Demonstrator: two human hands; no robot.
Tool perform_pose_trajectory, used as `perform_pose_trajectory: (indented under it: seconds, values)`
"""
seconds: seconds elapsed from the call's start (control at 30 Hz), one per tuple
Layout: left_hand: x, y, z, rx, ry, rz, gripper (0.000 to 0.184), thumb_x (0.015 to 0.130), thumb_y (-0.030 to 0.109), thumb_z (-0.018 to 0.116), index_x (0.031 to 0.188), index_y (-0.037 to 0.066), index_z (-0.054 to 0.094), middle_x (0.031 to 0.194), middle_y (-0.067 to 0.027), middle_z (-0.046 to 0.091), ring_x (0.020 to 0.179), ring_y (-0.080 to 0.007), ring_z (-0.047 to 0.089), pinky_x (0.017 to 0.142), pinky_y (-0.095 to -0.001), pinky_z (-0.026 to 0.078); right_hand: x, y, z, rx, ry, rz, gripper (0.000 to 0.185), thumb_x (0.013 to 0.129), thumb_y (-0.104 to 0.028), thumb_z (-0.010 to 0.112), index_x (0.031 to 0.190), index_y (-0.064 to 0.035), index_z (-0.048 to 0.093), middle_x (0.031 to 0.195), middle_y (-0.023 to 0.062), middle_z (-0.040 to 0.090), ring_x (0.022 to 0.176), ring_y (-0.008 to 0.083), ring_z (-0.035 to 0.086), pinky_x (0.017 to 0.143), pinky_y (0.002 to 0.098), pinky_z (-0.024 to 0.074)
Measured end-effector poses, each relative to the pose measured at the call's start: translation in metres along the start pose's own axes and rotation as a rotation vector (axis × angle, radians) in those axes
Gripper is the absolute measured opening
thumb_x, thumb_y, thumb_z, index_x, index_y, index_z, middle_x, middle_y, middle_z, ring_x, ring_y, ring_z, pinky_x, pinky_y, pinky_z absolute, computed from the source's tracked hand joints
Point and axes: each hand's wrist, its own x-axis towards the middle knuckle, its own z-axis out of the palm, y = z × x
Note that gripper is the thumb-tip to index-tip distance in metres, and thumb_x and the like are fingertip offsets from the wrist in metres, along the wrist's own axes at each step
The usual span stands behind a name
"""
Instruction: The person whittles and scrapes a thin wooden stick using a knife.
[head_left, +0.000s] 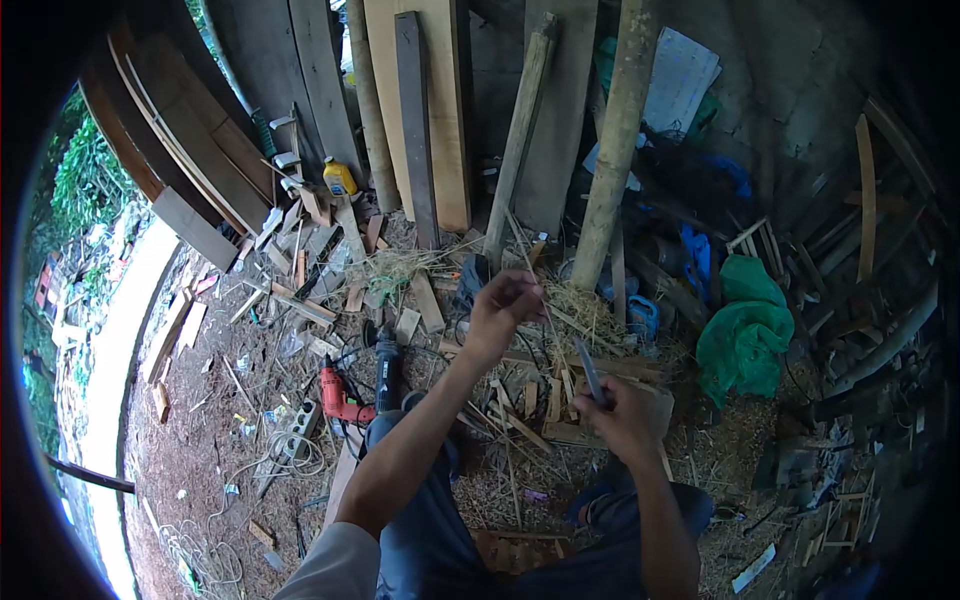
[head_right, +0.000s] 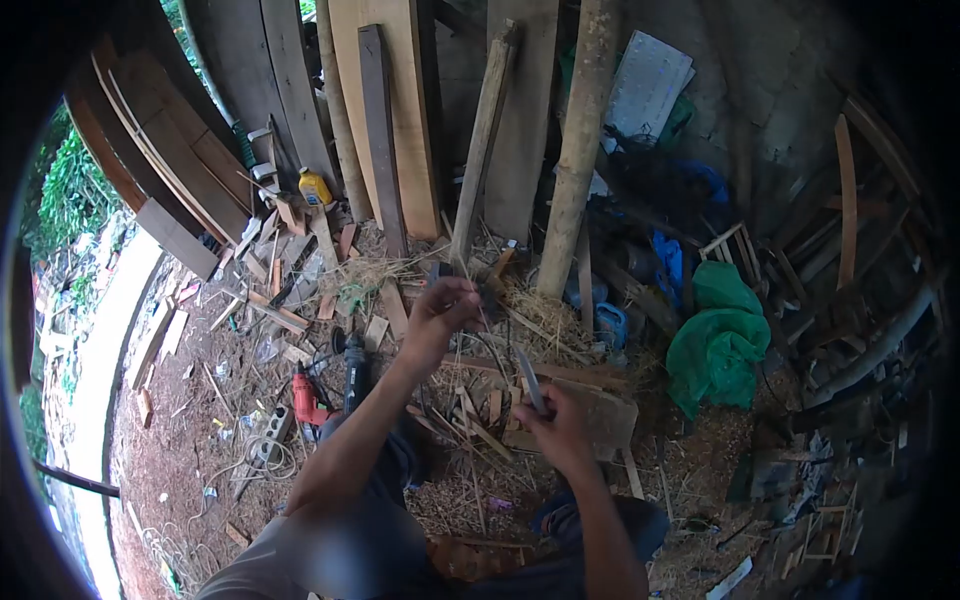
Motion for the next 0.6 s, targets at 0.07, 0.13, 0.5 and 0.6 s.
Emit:
perform_pose_trajectory:
  seconds: [0.07,0.13,0.5,0.6]
  values:
    - [-0.005,0.000,0.012,0.051,-0.119,-0.040,0.019,0.089,0.010,0.065,0.103,0.001,0.055,0.088,-0.0059,0.061,0.077,-0.0139,0.063,0.067,-0.0300,0.056,0.008,0.012,0.008,0.091,-0.017,-0.147,0.019,0.092,-0.020,0.061,0.098,-0.0022,0.060,0.078,0.0037,0.064,0.063,0.0083,0.055,0.059,0.0277,0.0440]
    - [-0.008,-0.002,0.017,0.053,-0.136,-0.068,0.019,0.089,0.011,0.065,0.103,0.001,0.057,0.088,-0.0046,0.061,0.076,-0.0119,0.061,0.067,-0.0293,0.055,0.006,0.000,0.010,0.129,0.072,-0.132,0.021,0.095,-0.023,0.057,0.099,-0.0020,0.060,0.075,0.0025,0.062,0.058,0.0079,0.053,0.055,0.0270,0.0425]
    - [-0.046,-0.009,0.043,0.354,-0.552,-0.179,0.018,0.090,0.012,0.064,0.104,0.000,0.064,0.083,-0.0040,0.063,0.072,-0.0096,0.059,0.063,-0.0259,0.048,0.005,-0.017,-0.024,0.703,0.052,-0.145,0.030,0.100,-0.023,0.049,0.117,-0.0011,0.059,0.061,0.0001,0.050,0.048,0.0039,0.039,0.044,0.0206,0.0299]
    - [-0.049,-0.009,0.045,0.400,-0.637,-0.251,0.019,0.090,0.013,0.065,0.102,-0.001,0.064,0.083,-0.0036,0.063,0.071,-0.0091,0.058,0.065,-0.0252,0.047,0.010,-0.011,-0.041,0.640,-0.033,-0.179,0.030,0.098,-0.024,0.052,0.115,0.0001,0.059,0.063,-0.0002,0.050,0.048,0.0035,0.038,0.043,0.0203,0.0294]
